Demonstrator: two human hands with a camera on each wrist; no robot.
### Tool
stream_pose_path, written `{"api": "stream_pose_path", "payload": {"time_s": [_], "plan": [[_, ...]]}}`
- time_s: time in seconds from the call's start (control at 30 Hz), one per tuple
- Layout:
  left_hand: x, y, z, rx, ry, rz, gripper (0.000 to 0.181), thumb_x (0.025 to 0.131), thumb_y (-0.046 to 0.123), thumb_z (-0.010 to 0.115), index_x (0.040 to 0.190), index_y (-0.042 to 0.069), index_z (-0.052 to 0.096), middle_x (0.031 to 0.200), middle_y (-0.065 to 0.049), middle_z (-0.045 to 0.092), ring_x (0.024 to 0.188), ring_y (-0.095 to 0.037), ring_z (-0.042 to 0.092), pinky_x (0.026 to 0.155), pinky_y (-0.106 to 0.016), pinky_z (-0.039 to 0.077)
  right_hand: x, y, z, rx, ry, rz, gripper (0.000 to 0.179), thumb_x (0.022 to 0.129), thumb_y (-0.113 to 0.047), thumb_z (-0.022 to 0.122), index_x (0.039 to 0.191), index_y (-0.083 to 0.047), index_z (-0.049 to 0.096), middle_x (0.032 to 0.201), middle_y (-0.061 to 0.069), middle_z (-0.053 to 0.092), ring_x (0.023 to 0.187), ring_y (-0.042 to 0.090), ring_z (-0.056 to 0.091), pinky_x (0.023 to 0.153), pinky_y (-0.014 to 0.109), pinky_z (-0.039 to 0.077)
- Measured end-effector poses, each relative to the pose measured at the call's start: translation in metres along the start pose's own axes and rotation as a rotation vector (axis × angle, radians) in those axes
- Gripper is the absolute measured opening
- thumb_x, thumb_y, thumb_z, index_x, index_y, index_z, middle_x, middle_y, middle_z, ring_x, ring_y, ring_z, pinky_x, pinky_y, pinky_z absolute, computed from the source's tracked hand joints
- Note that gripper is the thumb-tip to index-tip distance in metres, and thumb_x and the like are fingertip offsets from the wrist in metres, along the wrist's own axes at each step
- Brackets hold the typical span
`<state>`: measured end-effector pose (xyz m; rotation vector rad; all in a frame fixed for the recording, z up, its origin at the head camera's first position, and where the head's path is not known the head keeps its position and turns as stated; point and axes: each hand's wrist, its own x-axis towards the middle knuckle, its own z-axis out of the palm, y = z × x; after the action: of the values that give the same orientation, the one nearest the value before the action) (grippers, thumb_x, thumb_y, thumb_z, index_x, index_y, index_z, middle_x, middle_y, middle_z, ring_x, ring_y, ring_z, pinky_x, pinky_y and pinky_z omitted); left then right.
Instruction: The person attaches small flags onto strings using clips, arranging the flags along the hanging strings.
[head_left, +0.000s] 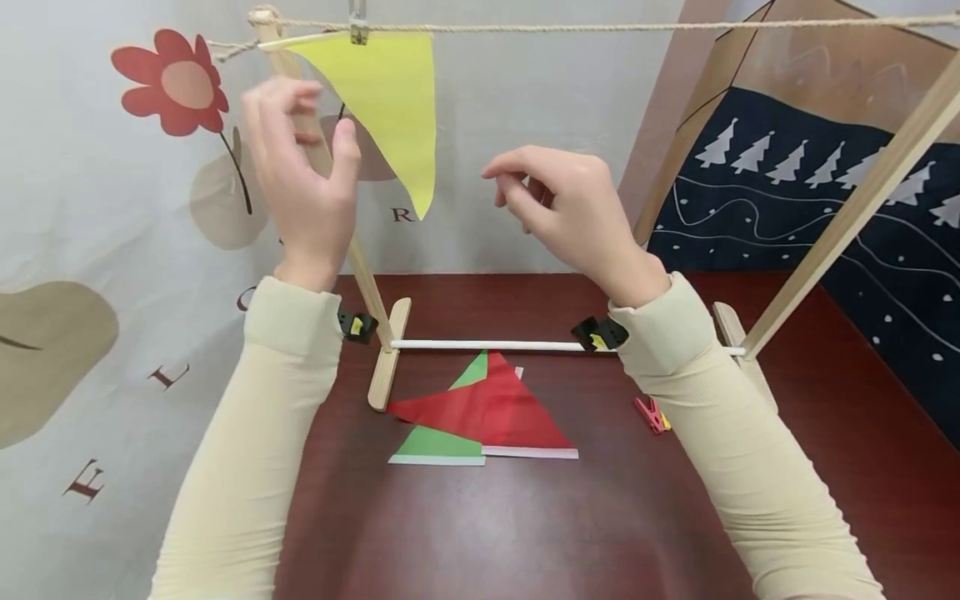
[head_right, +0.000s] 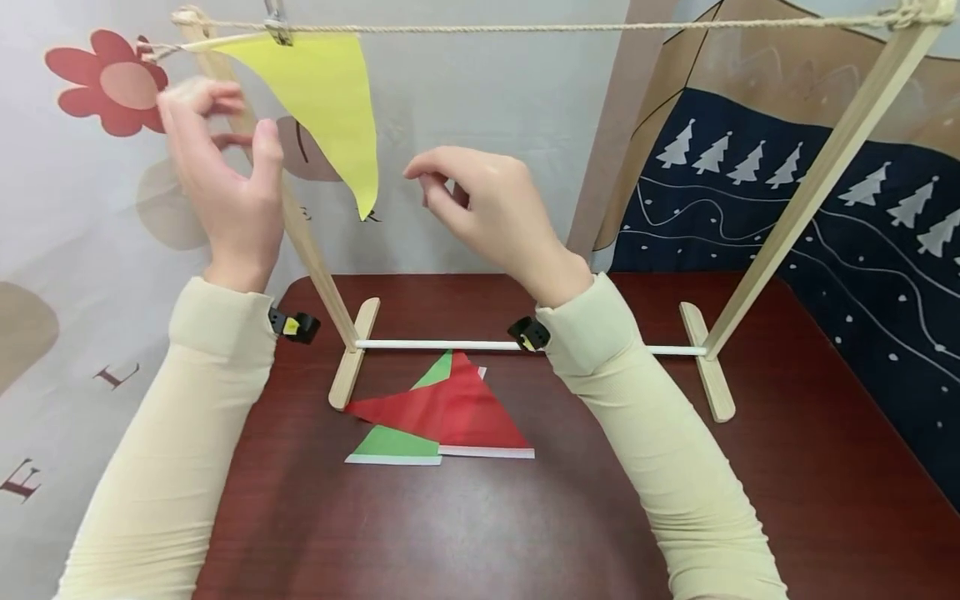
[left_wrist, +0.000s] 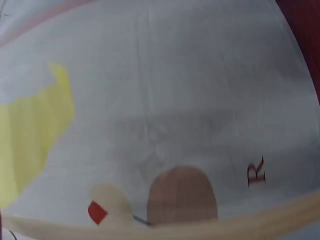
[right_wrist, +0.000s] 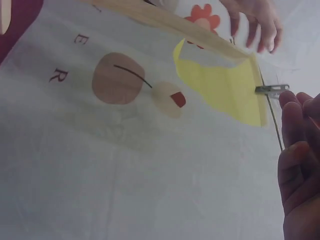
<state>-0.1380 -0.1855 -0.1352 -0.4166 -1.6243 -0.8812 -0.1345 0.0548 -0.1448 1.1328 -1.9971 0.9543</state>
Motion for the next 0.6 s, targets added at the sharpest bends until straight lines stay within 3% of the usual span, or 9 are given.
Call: {"api": "stream_pose_path", "payload": {"time_s": [0.1, 0.2, 0.4, 0.6], "plan": [[-0.016, -0.004, 0.002, -0.053, -0.018, -0.023, 0.021, 0.081, 0.025, 0.053, 0.086, 0.007, 0.062, 0.076, 0.007, 0.058, 0.067, -0.006, 0.052, 0.057, -0.018, 0.039, -0.01, 0.003, -0.002, 0.033, 0.013, 0.043, 0.02, 0.089, -0.012, 0.049, 0.098, -0.013, 0.067, 0.074, -0.008, 0.06, 0.051, 0.0, 0.045, 0.055, 0.021, 0.039], [-0.035, -0.004, 0.004, -0.069, -0.059, -0.035, 0.025, 0.083, 0.027, 0.053, 0.078, 0.005, 0.063, 0.065, 0.004, 0.06, 0.055, -0.006, 0.05, 0.052, -0.018, 0.038, -0.023, 0.009, -0.005, 0.024, 0.009, 0.078, 0.02, 0.089, -0.013, 0.049, 0.099, -0.015, 0.066, 0.074, -0.009, 0.06, 0.052, 0.0, 0.046, 0.054, 0.021, 0.039], [-0.065, 0.003, 0.009, -0.094, -0.164, -0.007, 0.028, 0.084, 0.028, 0.052, 0.078, 0.002, 0.063, 0.064, 0.002, 0.06, 0.054, -0.007, 0.049, 0.052, -0.021, 0.04, -0.05, 0.027, -0.008, -0.01, 0.027, 0.135, 0.02, 0.089, -0.014, 0.05, 0.099, -0.017, 0.067, 0.074, -0.01, 0.06, 0.052, -0.001, 0.046, 0.052, 0.02, 0.037], [-0.092, 0.015, 0.022, -0.125, -0.23, 0.038, 0.029, 0.084, 0.03, 0.052, 0.077, 0.004, 0.063, 0.066, 0.0, 0.056, 0.06, -0.007, 0.049, 0.051, -0.027, 0.04, -0.076, 0.039, -0.012, 0.003, 0.068, 0.221, 0.018, 0.088, -0.016, 0.053, 0.099, -0.017, 0.067, 0.08, -0.01, 0.061, 0.053, 0.001, 0.049, 0.052, 0.02, 0.039]]}}
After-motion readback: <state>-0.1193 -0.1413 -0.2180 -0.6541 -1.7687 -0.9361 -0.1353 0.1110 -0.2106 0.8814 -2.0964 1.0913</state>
